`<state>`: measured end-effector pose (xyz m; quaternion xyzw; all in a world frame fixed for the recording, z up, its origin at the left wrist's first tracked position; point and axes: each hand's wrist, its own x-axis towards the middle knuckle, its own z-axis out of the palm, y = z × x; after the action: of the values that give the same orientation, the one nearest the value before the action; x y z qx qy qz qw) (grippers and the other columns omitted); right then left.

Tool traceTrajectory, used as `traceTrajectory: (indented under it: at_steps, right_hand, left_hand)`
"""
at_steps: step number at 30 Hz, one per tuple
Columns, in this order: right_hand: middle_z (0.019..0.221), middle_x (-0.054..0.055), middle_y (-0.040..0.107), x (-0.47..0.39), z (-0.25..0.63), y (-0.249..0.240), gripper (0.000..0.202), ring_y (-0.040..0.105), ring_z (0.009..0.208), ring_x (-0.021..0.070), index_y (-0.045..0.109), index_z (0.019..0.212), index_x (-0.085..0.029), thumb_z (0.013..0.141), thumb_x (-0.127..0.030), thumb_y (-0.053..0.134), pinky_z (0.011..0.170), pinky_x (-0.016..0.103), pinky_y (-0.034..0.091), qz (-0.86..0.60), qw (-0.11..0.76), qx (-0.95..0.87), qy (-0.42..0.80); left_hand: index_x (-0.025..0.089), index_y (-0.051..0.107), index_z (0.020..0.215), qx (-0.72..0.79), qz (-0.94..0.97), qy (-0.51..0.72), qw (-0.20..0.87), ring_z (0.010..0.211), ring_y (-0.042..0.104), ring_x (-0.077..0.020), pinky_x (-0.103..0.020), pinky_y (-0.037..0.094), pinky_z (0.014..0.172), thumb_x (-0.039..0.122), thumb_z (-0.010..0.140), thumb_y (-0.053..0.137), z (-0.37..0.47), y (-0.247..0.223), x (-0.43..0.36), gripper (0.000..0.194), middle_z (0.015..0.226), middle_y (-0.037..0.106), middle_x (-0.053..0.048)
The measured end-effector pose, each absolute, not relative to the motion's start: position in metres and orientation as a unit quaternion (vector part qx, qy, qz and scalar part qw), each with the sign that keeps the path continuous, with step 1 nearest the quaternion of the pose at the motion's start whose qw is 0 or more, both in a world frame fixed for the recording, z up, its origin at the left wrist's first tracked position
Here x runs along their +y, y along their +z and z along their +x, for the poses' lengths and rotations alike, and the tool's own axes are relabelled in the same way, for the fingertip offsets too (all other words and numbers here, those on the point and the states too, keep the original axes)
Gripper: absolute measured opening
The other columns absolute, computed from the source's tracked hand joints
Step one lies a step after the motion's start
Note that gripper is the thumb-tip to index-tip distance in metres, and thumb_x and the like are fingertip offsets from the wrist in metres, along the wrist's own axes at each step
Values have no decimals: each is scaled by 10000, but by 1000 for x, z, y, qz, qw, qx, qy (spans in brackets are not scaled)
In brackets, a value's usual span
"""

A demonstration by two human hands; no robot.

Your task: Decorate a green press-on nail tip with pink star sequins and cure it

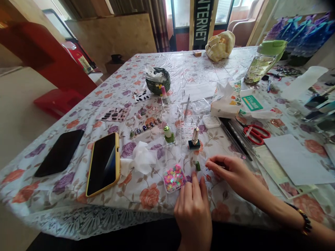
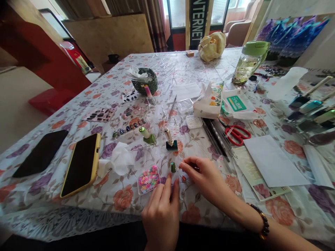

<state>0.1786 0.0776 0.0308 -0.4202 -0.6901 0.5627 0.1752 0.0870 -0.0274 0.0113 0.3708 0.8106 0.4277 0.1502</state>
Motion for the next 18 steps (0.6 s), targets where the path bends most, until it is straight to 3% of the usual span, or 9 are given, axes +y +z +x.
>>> traceTrajectory:
  at_steps: [7, 18]
  right_hand:
    - [650, -7, 556, 77, 177, 22, 231, 467, 589, 95, 604, 776, -149, 844, -349, 509, 522, 194, 360, -416, 173, -688, 568]
    - [713, -18, 589, 76, 174, 17, 105, 516, 666, 97, 604, 785, -177, 835, -249, 546, 628, 205, 395, -410, 189, -705, 547]
  left_hand:
    - [131, 677, 916, 790, 542, 238, -160, 501, 554, -150, -263, 349, 497, 194, 855, 499, 87, -9, -23, 198, 609, 631, -17]
    - [124, 677, 908, 791, 552, 200, -175, 449, 555, -141, -285, 341, 465, 223, 848, 527, 85, -12, -18, 189, 615, 658, -4]
